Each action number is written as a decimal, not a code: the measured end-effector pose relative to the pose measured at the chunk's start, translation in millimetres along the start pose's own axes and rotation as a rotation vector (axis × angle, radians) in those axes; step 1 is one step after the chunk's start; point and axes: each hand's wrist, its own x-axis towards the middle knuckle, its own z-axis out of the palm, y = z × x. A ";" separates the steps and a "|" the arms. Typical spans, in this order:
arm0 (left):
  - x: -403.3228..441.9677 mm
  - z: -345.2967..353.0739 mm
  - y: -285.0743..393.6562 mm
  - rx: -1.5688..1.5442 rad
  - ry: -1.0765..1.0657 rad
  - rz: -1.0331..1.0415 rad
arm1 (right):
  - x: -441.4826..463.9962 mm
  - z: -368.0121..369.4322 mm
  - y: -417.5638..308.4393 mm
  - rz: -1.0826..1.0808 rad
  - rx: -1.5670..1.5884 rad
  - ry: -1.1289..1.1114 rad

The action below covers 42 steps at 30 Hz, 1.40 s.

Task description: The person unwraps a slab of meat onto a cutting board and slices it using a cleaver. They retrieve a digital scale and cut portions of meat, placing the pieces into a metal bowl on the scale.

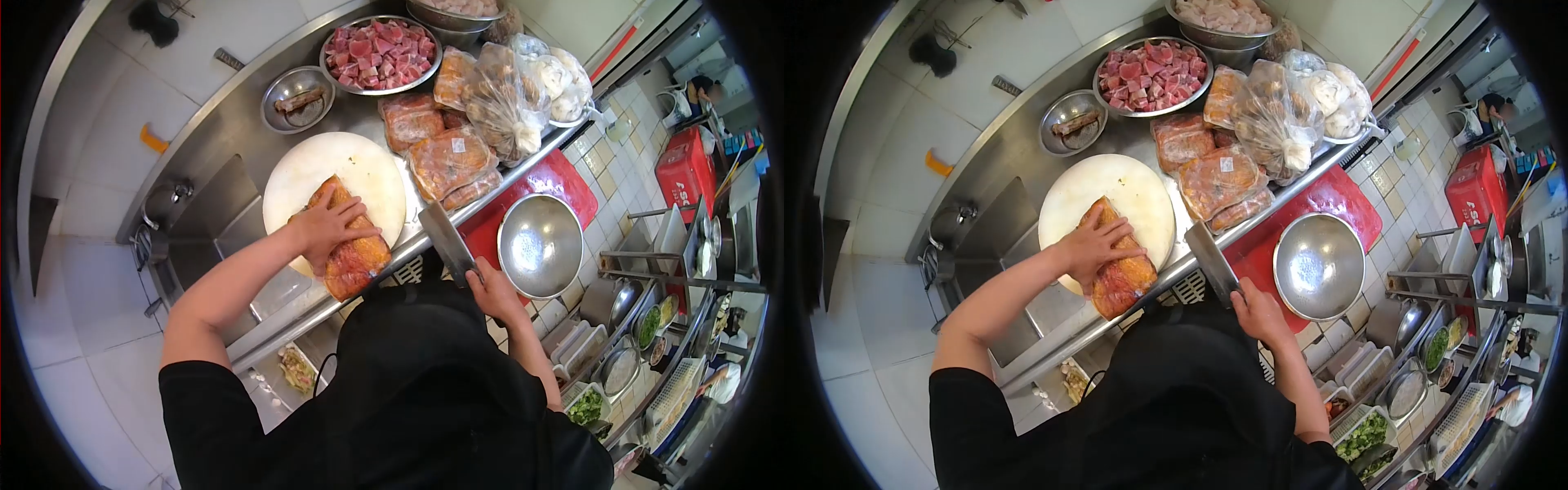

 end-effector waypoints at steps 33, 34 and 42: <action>-24.7 39.9 -1.0 -0.575 0.241 -1.099 | -1.4 -15.8 11.1 -0.004 0.064 -0.036; -24.5 44.8 -0.4 -0.729 0.281 -1.251 | -1.3 -15.9 9.6 -0.005 0.049 -0.050; -40.8 76.1 7.8 -0.852 0.255 -1.307 | 70.5 38.4 -57.5 -0.211 -0.141 -0.117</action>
